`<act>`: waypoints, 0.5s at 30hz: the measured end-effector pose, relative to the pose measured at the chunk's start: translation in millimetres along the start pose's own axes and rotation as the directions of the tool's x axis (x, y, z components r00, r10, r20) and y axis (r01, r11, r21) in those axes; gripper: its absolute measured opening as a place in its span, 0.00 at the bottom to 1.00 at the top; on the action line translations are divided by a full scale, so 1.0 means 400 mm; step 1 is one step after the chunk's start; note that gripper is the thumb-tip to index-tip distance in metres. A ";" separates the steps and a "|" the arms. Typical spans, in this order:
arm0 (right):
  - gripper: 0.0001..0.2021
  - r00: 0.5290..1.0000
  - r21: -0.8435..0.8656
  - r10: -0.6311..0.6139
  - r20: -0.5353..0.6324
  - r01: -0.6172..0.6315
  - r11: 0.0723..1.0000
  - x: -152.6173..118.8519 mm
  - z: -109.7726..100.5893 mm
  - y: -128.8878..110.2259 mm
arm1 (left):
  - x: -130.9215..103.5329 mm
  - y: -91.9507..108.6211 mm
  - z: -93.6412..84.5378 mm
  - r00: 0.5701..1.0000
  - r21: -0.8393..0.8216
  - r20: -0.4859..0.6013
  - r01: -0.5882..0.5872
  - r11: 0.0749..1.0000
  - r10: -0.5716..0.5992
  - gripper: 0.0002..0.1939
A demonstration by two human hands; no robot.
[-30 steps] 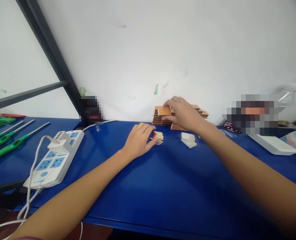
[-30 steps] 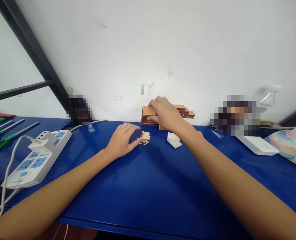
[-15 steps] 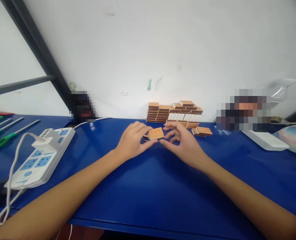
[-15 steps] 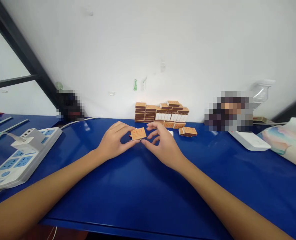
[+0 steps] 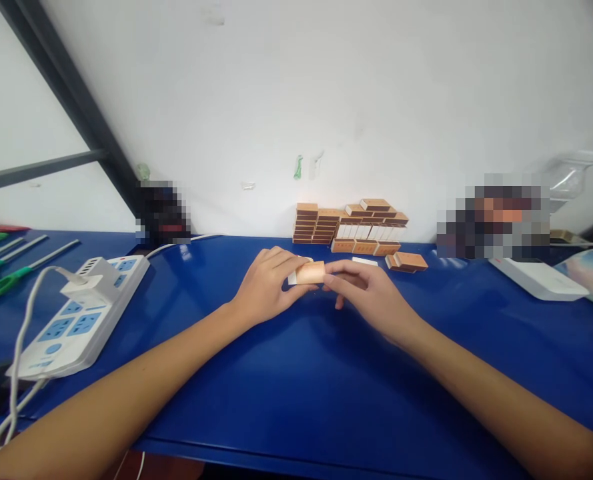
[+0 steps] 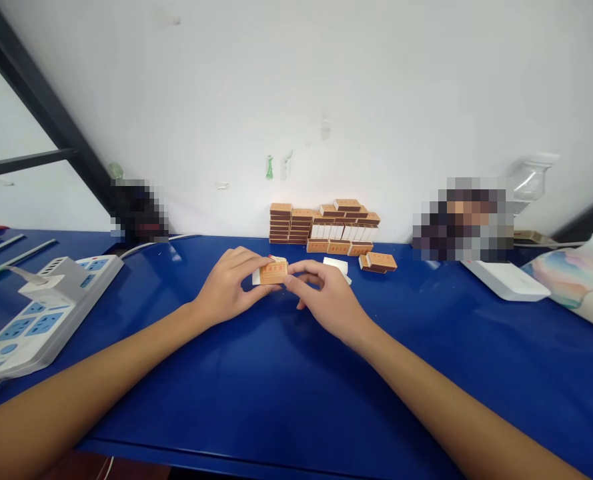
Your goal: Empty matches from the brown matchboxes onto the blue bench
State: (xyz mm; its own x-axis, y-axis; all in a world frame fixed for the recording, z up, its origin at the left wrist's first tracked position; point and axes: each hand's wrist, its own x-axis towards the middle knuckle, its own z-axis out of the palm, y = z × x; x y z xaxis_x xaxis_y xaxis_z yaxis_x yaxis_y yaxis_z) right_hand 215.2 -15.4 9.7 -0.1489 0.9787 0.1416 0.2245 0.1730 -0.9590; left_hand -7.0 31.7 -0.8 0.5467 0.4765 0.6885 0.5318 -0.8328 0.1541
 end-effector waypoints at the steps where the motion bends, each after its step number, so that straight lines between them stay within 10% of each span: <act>1: 0.18 1.000 -0.024 -0.022 -0.001 0.022 0.999 -0.004 0.006 0.000 | 0.000 0.002 0.001 1.000 0.007 0.001 -0.005 1.000 0.005 0.18; 15: 0.18 0.977 -0.017 0.082 -0.197 -0.087 0.996 0.038 -0.054 0.007 | 0.004 -0.011 0.002 1.000 0.024 0.006 0.025 0.999 -0.025 0.22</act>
State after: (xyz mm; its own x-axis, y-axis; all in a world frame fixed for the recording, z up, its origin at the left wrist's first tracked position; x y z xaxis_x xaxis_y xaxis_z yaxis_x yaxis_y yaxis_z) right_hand 234.4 2.5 14.5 0.0620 0.9922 0.1085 0.2532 0.0895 -0.9633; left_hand -8.1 36.1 -0.9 0.5370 0.4986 0.6804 0.5604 -0.8138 0.1541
